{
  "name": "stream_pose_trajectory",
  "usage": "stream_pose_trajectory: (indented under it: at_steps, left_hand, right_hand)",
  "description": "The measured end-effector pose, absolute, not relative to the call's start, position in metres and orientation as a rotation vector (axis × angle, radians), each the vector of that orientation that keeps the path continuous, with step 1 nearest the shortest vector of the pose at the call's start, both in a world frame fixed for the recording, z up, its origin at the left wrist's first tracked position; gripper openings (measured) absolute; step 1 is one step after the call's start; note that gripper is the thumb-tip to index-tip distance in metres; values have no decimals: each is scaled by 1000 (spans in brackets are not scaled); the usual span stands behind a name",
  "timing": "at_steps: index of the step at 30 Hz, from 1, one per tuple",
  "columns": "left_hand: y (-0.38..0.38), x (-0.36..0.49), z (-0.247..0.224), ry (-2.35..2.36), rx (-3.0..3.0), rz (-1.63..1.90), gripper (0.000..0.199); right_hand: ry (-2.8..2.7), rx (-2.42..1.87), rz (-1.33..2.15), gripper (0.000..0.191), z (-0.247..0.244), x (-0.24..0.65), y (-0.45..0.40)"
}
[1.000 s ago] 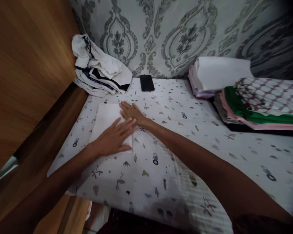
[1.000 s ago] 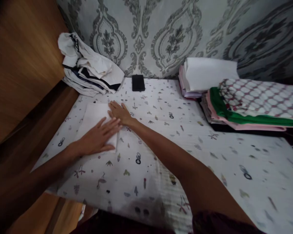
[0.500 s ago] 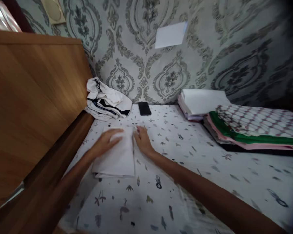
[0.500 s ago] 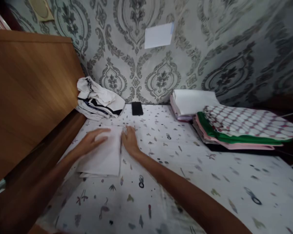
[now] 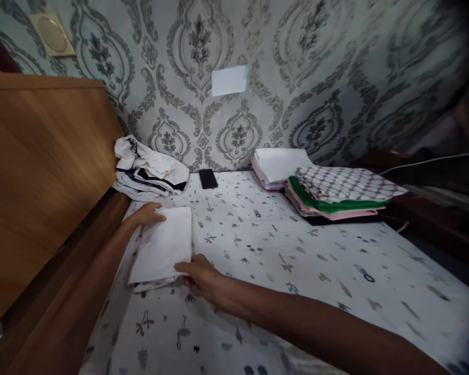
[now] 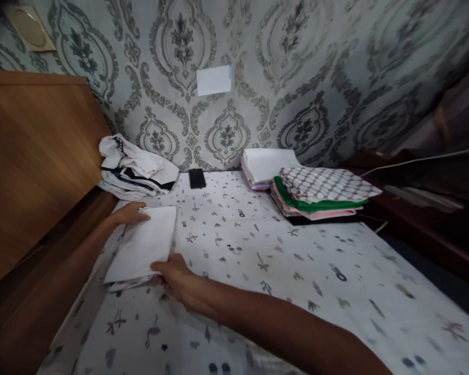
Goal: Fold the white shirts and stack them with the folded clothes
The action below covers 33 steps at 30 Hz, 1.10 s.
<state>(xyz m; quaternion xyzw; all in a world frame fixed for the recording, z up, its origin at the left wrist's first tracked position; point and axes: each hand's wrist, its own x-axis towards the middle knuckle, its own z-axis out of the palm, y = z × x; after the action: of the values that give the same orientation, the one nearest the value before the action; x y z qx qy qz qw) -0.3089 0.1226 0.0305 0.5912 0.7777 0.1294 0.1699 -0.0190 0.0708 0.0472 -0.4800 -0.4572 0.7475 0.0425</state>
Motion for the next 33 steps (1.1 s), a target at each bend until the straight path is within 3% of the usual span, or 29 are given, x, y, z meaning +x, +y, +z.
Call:
stream_pose_trajectory:
  at_steps: [3, 7, 12, 18, 22, 24, 29, 33]
  left_hand:
    - [108, -297, 45, 2205, 1594, 501, 36]
    - [75, -261, 72, 1934, 1169, 949, 51]
    - [39, -178, 69, 1690, 797, 1355, 55]
    - [19, -85, 22, 1585, 541, 1255, 51]
    - [10, -76, 24, 1609, 649, 1108, 51]
    - [9, -85, 31, 1710, 785, 972, 46]
    - [38, -103, 38, 2191, 1449, 978, 39]
    - [67, -106, 22, 1959, 1702, 1088, 41]
  right_hand:
    - [-1285, -1295, 2264, 14, 49, -12, 76]
    - [-1088, -985, 2211, 28, 58, 26, 102]
    - [-1376, -962, 1742, 33, 73, 93, 175]
    - [-2043, -1362, 1036, 16, 31, 157, 234]
    - [-2302, -1404, 492, 40, 9, 173, 234]
    - [-2423, -1253, 245, 41, 10, 167, 229]
    - [-2690, -851, 169, 42, 15, 128, 210]
    - [-2674, -995, 232, 54, -1, 122, 204]
